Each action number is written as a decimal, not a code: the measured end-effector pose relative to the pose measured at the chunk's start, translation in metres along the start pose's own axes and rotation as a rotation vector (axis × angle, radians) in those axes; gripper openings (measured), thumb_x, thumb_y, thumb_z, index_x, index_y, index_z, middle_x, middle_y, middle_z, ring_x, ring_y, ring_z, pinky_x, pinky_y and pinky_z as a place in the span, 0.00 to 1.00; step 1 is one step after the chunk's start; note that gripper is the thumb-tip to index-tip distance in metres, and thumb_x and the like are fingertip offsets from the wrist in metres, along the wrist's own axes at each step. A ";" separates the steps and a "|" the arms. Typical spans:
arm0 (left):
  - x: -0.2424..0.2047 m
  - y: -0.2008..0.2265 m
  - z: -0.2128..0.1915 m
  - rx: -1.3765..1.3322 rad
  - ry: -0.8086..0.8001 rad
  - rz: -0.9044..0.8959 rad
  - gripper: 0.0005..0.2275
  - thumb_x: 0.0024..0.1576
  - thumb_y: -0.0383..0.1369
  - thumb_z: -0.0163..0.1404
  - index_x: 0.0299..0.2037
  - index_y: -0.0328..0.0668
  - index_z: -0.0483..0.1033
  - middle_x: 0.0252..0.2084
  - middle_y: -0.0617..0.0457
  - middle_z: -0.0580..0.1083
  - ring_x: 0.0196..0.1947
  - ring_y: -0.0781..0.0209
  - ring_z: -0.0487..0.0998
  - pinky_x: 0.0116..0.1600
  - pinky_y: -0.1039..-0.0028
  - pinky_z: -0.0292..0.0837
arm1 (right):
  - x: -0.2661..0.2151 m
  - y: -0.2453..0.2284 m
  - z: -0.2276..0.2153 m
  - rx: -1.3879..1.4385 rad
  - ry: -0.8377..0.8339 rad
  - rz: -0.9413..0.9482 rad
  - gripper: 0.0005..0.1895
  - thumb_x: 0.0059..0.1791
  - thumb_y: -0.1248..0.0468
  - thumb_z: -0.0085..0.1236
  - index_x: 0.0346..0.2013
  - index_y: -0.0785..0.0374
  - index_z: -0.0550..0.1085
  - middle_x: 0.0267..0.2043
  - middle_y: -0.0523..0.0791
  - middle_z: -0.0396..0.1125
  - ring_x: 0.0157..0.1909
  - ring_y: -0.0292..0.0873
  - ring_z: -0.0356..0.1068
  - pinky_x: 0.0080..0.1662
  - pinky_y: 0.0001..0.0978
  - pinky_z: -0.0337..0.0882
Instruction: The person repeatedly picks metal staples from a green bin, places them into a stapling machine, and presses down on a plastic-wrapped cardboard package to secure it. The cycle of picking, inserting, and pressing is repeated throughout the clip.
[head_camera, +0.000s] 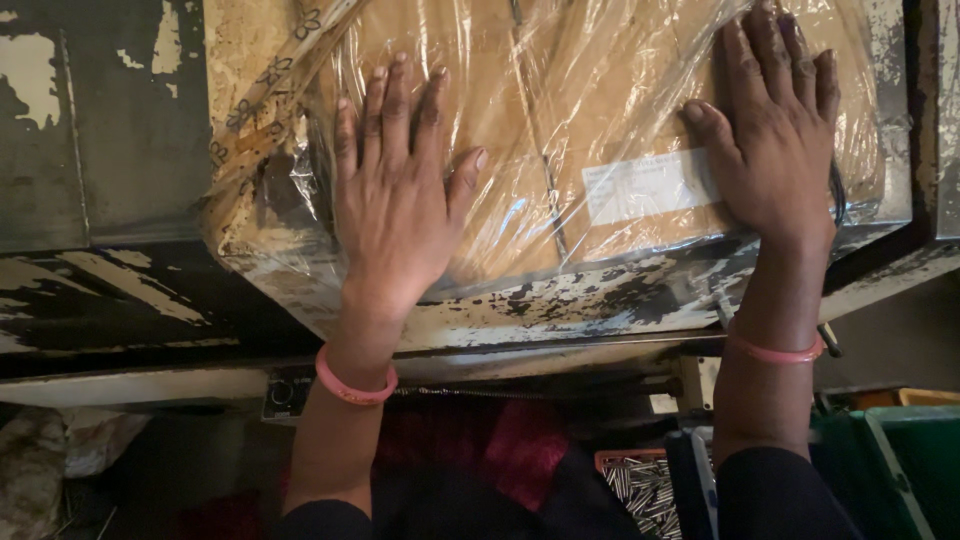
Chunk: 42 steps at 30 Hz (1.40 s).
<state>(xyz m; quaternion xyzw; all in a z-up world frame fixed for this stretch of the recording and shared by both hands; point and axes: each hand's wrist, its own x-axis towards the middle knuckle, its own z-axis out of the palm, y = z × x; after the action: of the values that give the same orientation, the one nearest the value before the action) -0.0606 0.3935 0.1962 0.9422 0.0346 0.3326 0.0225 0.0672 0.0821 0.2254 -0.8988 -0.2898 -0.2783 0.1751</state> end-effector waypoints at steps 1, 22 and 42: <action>0.000 0.000 0.000 -0.005 0.002 -0.001 0.31 0.70 0.53 0.34 0.77 0.41 0.53 0.79 0.38 0.49 0.80 0.42 0.46 0.79 0.49 0.31 | 0.000 0.000 0.000 -0.001 -0.005 0.005 0.38 0.60 0.39 0.33 0.79 0.58 0.54 0.82 0.52 0.44 0.83 0.56 0.39 0.76 0.53 0.31; -0.001 0.000 0.001 -0.017 0.025 0.013 0.30 0.70 0.53 0.33 0.76 0.39 0.55 0.79 0.37 0.49 0.80 0.42 0.46 0.79 0.49 0.31 | 0.000 0.001 -0.001 -0.016 -0.007 -0.002 0.42 0.59 0.35 0.27 0.79 0.58 0.52 0.82 0.51 0.43 0.83 0.54 0.37 0.76 0.49 0.29; 0.000 0.000 0.002 -0.006 0.034 0.017 0.30 0.70 0.52 0.34 0.75 0.39 0.55 0.78 0.36 0.51 0.79 0.39 0.49 0.79 0.48 0.33 | -0.002 0.004 -0.001 0.005 0.032 -0.026 0.38 0.61 0.39 0.35 0.79 0.57 0.56 0.81 0.52 0.46 0.82 0.57 0.40 0.76 0.54 0.32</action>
<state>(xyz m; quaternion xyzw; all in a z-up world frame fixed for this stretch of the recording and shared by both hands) -0.0593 0.3932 0.1952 0.9366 0.0260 0.3488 0.0220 0.0680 0.0783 0.2245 -0.8899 -0.2996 -0.2940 0.1784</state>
